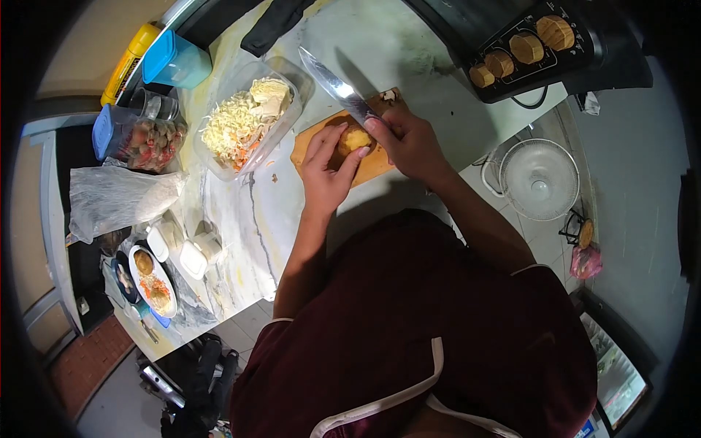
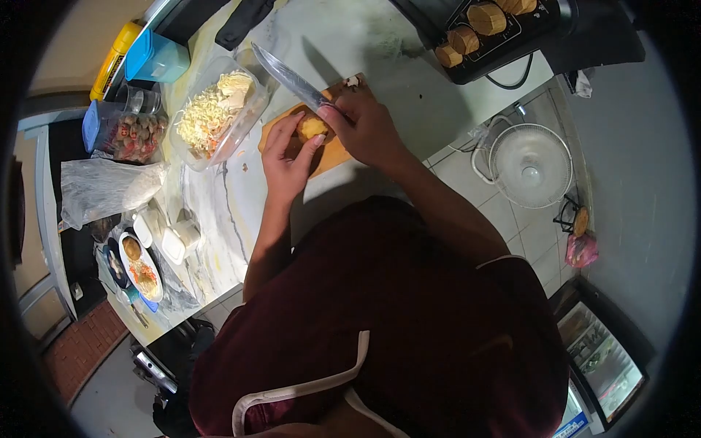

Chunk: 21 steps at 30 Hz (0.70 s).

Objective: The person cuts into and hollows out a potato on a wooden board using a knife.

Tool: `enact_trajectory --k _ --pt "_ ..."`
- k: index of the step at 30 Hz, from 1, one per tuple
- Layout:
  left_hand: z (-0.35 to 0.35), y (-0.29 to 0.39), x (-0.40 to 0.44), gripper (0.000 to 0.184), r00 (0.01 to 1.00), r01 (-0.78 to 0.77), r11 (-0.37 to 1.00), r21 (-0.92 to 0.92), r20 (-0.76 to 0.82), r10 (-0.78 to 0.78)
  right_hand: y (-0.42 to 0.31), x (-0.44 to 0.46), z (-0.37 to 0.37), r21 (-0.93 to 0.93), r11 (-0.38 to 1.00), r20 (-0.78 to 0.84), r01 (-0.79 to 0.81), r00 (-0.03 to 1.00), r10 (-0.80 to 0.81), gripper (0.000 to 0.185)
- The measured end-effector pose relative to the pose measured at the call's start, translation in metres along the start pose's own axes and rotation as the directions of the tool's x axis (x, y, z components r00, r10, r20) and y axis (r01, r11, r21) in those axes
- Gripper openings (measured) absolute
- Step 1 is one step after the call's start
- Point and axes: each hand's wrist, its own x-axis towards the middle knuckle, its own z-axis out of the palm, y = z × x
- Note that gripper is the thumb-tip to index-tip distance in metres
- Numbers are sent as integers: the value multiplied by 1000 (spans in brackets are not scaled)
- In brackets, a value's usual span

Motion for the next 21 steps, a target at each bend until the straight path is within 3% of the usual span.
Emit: enact_trajectory --k 3,12,17,21 --pt "-3 3 3 44 999 -25 999 19 37 25 -2 -4 0 69 993 108 -92 991 84 30" --pt "-7 2 2 42 996 62 998 -25 62 -60 9 7 7 56 998 20 26 999 -27 34" --pt "-8 -3 -2 43 998 54 998 -34 35 -53 -11 4 3 -68 995 109 68 992 -61 37" --pt "-8 -2 -3 43 998 31 999 -12 58 -30 4 9 5 -121 990 34 66 997 -63 37"
